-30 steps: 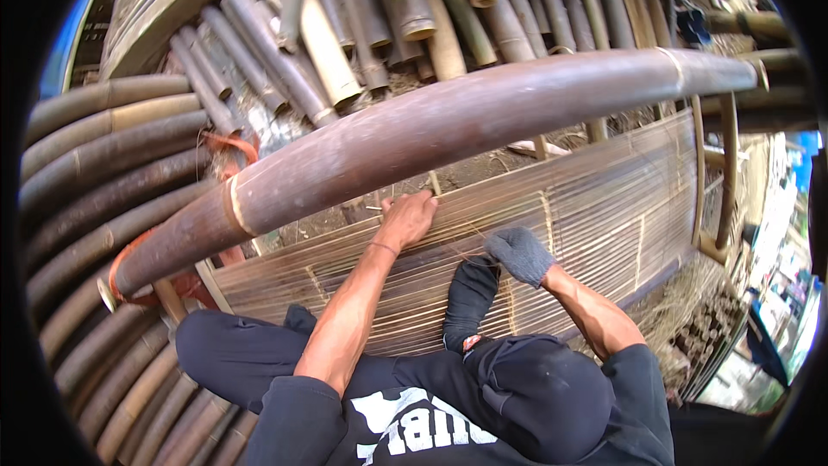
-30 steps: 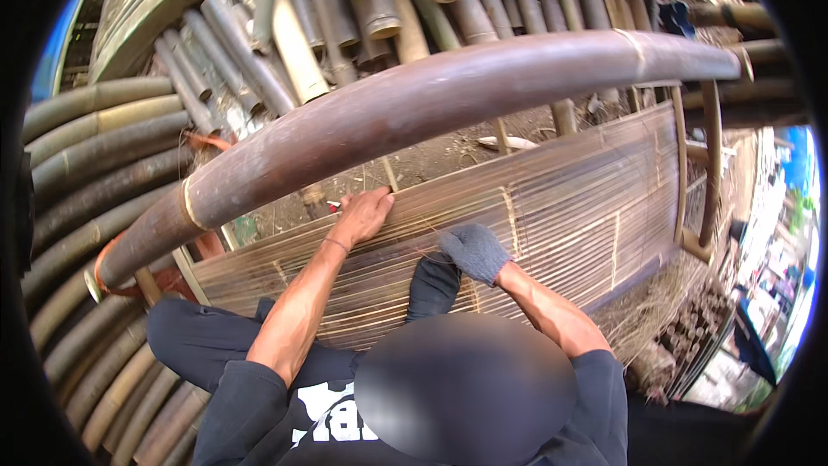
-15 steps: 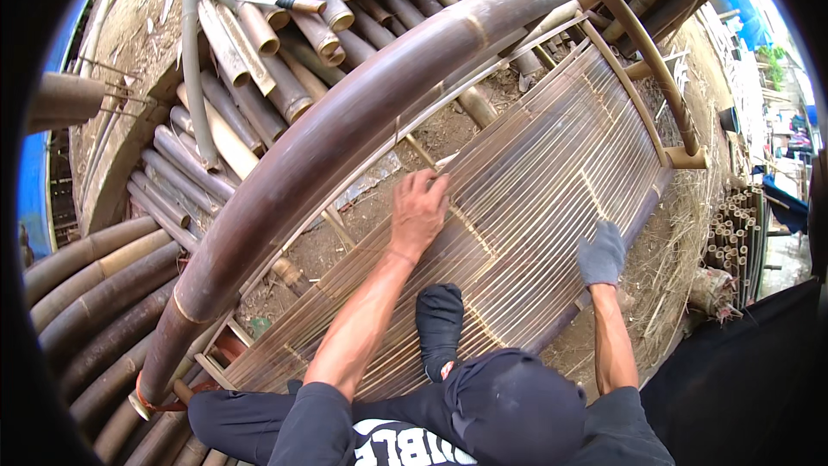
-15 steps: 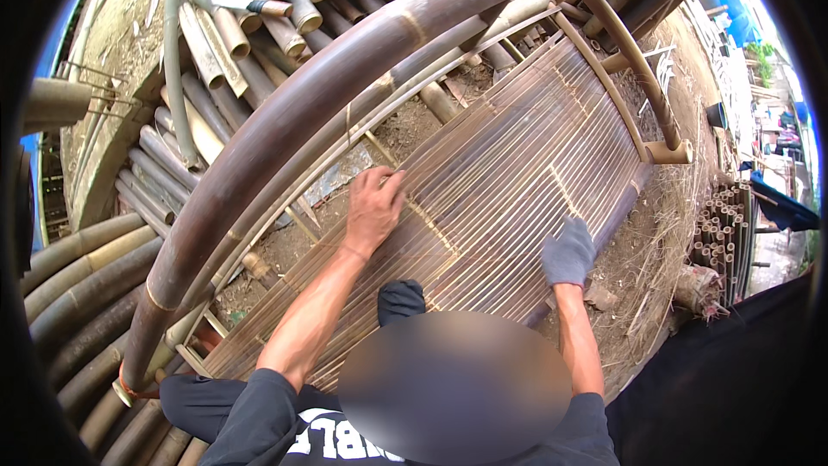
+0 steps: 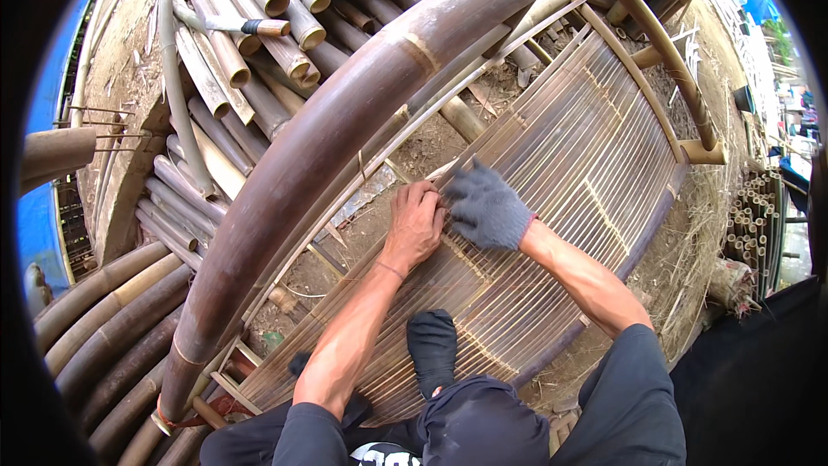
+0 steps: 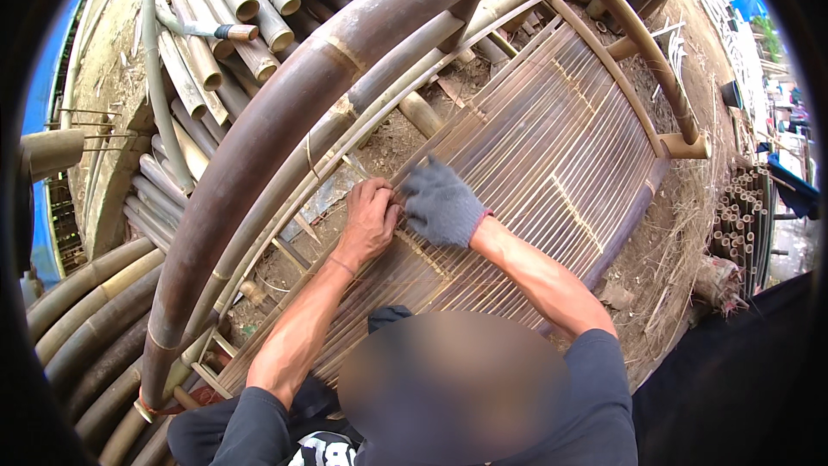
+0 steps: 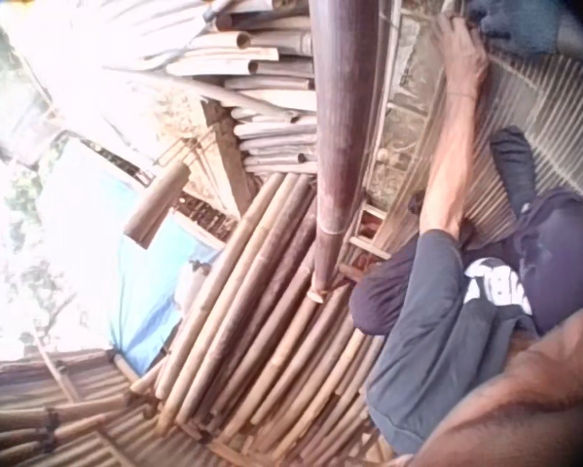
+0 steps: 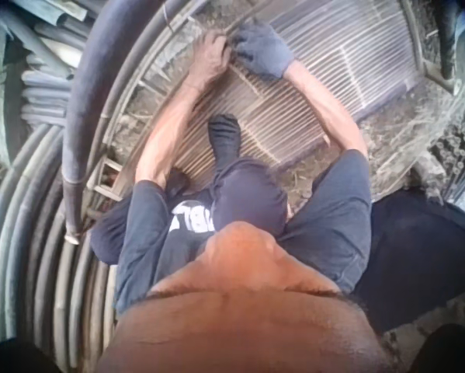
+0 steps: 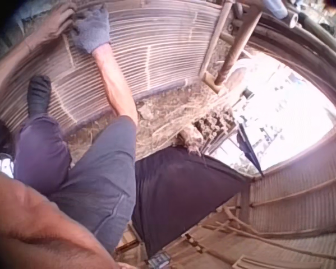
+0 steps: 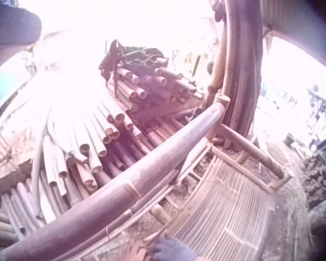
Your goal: The person sits cross-legged on the ground and weaves thin bamboo strips into a mat using a large curved bamboo frame. They repeatedly pass the strips through the existing weave and use a wooden tool to tighten the rows.
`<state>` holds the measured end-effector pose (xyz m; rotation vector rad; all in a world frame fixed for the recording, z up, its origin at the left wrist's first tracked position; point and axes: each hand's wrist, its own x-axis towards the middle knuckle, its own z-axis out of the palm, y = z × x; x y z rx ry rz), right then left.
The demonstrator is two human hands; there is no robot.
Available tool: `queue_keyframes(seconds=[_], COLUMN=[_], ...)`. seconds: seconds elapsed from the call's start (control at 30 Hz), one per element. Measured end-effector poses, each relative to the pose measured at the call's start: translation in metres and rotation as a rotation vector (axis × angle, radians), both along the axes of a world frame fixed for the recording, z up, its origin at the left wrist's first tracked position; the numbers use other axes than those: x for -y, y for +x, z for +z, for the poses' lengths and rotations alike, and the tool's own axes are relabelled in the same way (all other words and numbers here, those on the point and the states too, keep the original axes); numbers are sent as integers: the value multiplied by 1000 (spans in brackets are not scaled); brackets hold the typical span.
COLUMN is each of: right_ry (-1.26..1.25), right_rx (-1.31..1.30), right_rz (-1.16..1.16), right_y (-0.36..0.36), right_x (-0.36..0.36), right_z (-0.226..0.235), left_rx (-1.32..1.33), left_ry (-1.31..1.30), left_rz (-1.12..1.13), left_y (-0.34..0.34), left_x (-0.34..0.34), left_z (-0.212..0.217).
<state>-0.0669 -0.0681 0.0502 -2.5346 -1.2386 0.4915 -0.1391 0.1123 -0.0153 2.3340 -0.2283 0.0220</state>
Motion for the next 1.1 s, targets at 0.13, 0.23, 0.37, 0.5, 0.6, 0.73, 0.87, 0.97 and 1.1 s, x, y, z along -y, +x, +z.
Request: queue_keyframes(seconds=[0.13, 0.23, 0.37, 0.5, 0.6, 0.73, 0.87, 0.97, 1.1], right_ry=[-80, 324, -186, -811, -904, -569, -344, 201, 537], right_rx=[-776, -618, -301, -377, -543, -266, -35, 315, 676], right_rz=[-222, -454, -786, -846, -598, -667, -749, -611, -171], right_y=[-20, -7, 29, 15, -39, -101, -90, -26, 100], right_x=[17, 55, 108, 121, 115, 100, 70, 17, -131], right_z=[58, 104, 114, 73, 56, 72, 117, 166, 192], left_rx=[81, -88, -175, -21, -144, 215, 330, -234, -537], left_ry=[-16, -227, -308, -37, 74, 72, 388, 404, 290], left_rz=[-216, 69, 373, -228, -644, -517, -20, 34, -54], left_y=[-18, -26, -31, -64, -88, -68, -17, 19, 69], left_x=[-2, 9, 2, -8, -4, -47, -128, -170, -166], left_z=[15, 19, 17, 48, 100, 165, 218, 248, 244])
